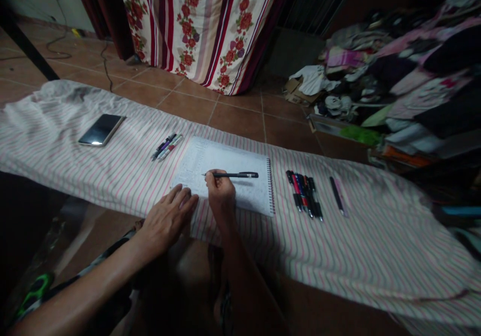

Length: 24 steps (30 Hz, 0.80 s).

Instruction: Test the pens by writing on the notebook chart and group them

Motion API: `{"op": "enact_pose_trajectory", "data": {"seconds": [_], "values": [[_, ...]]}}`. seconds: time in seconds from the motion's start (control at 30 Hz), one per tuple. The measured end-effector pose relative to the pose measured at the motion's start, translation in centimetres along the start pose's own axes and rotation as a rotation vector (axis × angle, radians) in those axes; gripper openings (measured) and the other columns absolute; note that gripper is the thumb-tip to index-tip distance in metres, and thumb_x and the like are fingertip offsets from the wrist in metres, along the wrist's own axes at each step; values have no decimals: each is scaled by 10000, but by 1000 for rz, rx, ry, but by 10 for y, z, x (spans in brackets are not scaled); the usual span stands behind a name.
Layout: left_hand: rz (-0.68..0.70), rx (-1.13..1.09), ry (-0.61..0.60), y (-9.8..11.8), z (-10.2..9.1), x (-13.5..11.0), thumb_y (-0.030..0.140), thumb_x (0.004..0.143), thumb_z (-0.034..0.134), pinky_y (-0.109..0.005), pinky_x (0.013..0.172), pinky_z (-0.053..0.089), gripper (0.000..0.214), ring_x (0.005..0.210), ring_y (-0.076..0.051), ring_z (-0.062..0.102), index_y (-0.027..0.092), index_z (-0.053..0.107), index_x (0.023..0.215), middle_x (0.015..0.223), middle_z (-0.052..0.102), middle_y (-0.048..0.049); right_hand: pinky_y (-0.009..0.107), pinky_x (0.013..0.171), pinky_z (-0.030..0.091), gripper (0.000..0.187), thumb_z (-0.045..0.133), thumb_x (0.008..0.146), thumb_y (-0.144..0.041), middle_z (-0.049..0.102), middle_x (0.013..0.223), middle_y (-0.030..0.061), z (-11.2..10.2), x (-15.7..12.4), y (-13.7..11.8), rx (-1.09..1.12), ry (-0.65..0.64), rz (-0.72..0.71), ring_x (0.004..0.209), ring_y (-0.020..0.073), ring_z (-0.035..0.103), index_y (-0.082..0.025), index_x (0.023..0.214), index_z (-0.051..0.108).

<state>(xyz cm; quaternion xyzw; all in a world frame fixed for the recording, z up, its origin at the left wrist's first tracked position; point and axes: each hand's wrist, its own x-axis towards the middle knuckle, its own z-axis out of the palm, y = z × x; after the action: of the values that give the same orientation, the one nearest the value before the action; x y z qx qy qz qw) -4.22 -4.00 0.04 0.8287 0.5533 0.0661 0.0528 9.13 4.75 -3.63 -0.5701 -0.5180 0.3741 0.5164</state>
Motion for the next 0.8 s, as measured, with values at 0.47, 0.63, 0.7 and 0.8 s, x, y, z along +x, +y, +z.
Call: {"op": "enact_pose_trajectory", "data": {"seconds": [0.47,0.63,0.7,0.8], "values": [[-5,-90,45,0,-3,3,93,778,481,-416,871,446,373,1059,-252,414,195,476,1136,1171,440,-108,233,470,458,317,608,690,-455,635,593,13,-26,12,-7,112,120,41,498,123,573,-161,802,571],[0,-153,123,4,0,6,105,822,438,-404,897,445,272,1079,-239,404,172,492,1080,1139,454,-109,233,469,454,302,614,681,-448,634,579,11,-32,12,-4,88,99,72,500,130,577,-165,779,576],[11,-166,147,6,1,8,122,837,431,-408,907,442,249,1080,-240,407,169,497,1072,1119,478,-103,238,478,457,297,614,680,-448,633,577,10,-36,11,-4,77,98,93,500,133,579,-168,771,574],[53,-163,151,11,3,13,128,850,416,-403,926,430,240,1076,-237,417,157,506,1071,1076,522,-97,244,514,470,282,599,699,-444,644,601,14,-42,10,-5,46,77,98,530,139,598,-173,772,575]]}}
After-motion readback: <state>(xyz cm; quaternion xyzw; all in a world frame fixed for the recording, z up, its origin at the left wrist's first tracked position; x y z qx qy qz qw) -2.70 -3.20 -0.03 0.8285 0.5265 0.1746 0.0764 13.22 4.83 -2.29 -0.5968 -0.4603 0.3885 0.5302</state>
